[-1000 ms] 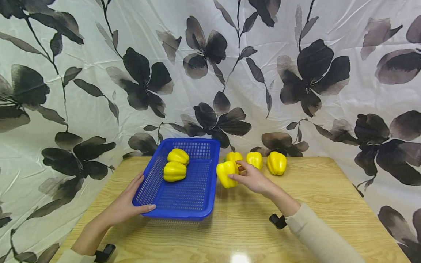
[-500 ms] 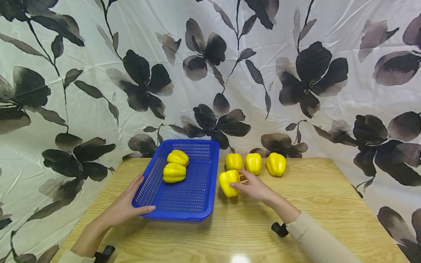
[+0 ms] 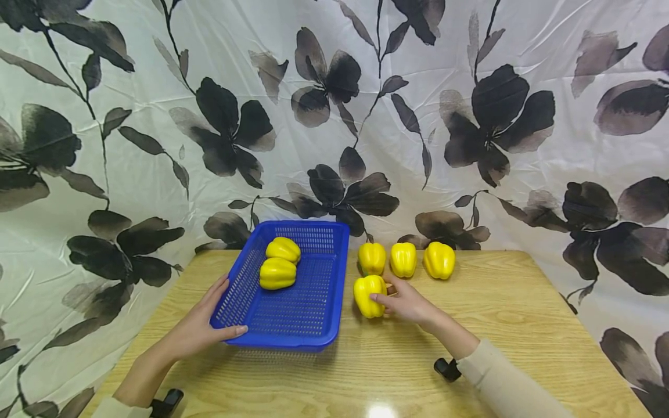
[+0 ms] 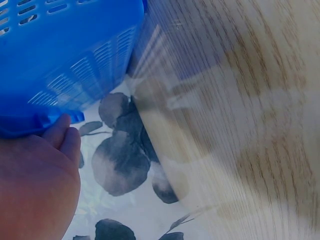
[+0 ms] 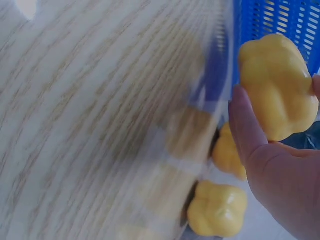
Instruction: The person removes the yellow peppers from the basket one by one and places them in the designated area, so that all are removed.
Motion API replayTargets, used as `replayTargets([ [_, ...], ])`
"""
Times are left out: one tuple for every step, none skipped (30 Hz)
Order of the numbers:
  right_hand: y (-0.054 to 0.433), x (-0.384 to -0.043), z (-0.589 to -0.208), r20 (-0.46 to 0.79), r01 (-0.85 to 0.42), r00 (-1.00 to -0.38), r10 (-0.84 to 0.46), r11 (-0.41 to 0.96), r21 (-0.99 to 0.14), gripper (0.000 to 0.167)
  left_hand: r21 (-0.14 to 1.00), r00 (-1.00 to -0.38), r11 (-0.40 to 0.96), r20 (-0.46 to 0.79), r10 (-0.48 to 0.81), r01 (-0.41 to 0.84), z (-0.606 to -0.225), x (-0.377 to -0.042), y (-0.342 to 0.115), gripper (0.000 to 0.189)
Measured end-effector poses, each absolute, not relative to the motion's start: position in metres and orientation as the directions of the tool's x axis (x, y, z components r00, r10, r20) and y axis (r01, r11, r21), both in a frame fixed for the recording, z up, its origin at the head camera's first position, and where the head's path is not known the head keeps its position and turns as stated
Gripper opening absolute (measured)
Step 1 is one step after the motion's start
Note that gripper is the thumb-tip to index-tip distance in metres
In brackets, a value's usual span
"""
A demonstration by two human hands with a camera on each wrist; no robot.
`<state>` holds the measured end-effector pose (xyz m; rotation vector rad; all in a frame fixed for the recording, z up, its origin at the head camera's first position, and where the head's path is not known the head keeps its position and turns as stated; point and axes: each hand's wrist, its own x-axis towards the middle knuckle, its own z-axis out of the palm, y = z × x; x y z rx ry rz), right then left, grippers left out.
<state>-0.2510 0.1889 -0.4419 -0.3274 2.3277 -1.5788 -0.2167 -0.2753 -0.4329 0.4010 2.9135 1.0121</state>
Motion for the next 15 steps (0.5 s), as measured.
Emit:
replayTargets([
  [0.1888,-0.2511,-0.4424,-0.126,-0.014,-0.925,-0.359,0.363,-0.932,0.077,0.616,-0.967,0.754,0.053,0.251,0.23,-0.4326,-0.2166,-0.2753,0.123],
  [0.1889,-0.251,-0.4432,-0.128,-0.012,-0.924,-0.361,0.362,-0.932,0.077,0.617,-0.966,0.753,0.052,0.251,0.229,-0.4323,-0.2165,-0.2752,0.123],
  [0.1889,-0.2511,-0.444,-0.129,-0.012,-0.922,-0.365,0.361,-0.933,0.077,0.618,-0.967,0.752,0.051,0.251,0.229,-0.432,-0.2164,-0.2751,0.123],
  [0.1886,-0.2511,-0.4446,-0.135,-0.004,-0.923,-0.361,0.359,-0.933,0.077,0.618,-0.967,0.753,0.05,0.251,0.228,-0.4318,-0.2163,-0.275,0.123],
  [0.1884,-0.2513,-0.4455,-0.139,0.002,-0.923,-0.359,0.357,-0.934,0.077,0.618,-0.967,0.753,0.049,0.251,0.227,-0.4316,-0.2162,-0.2749,0.123],
  [0.1881,-0.2513,-0.4462,-0.145,0.008,-0.923,-0.356,0.36,-0.933,0.077,0.618,-0.967,0.753,0.048,0.251,0.226,-0.4315,-0.2161,-0.2748,0.123],
  [0.1879,-0.2514,-0.447,-0.15,0.009,-0.922,-0.358,0.366,-0.93,0.078,0.619,-0.967,0.753,0.047,0.252,0.226,-0.4314,-0.2161,-0.2748,0.123],
  [0.1876,-0.2516,-0.4478,-0.158,0.017,-0.922,-0.354,0.37,-0.929,0.078,0.619,-0.967,0.752,0.046,0.252,0.226,-0.4314,-0.216,-0.2748,0.123],
  [0.1872,-0.252,-0.4486,-0.165,0.024,-0.921,-0.352,0.372,-0.928,0.078,0.62,-0.967,0.752,0.046,0.252,0.225,-0.4313,-0.216,-0.2748,0.123],
  [0.1867,-0.2521,-0.4491,-0.172,0.031,-0.921,-0.348,0.375,-0.927,0.078,0.62,-0.967,0.751,0.046,0.252,0.226,-0.4312,-0.216,-0.2748,0.123],
  [0.1863,-0.2523,-0.4495,-0.176,0.032,-0.92,-0.351,0.38,-0.925,0.078,0.621,-0.966,0.751,0.046,0.253,0.226,-0.4312,-0.216,-0.2748,0.123],
  [0.1859,-0.2526,-0.4501,-0.182,0.037,-0.92,-0.348,0.383,-0.923,0.078,0.621,-0.966,0.75,0.047,0.253,0.227,-0.4311,-0.216,-0.2748,0.123],
  [0.1854,-0.2529,-0.4504,-0.184,0.038,-0.919,-0.348,0.386,-0.922,0.078,0.622,-0.966,0.75,0.047,0.253,0.227,-0.431,-0.2159,-0.2748,0.122],
  [0.1849,-0.2534,-0.4507,-0.185,0.041,-0.921,-0.343,0.387,-0.921,0.078,0.62,-0.966,0.751,0.048,0.253,0.228,-0.431,-0.2159,-0.2748,0.122],
  [0.1845,-0.2538,-0.451,-0.184,0.04,-0.922,-0.34,0.389,-0.92,0.078,0.618,-0.966,0.752,0.05,0.254,0.229,-0.431,-0.2159,-0.2747,0.123],
])
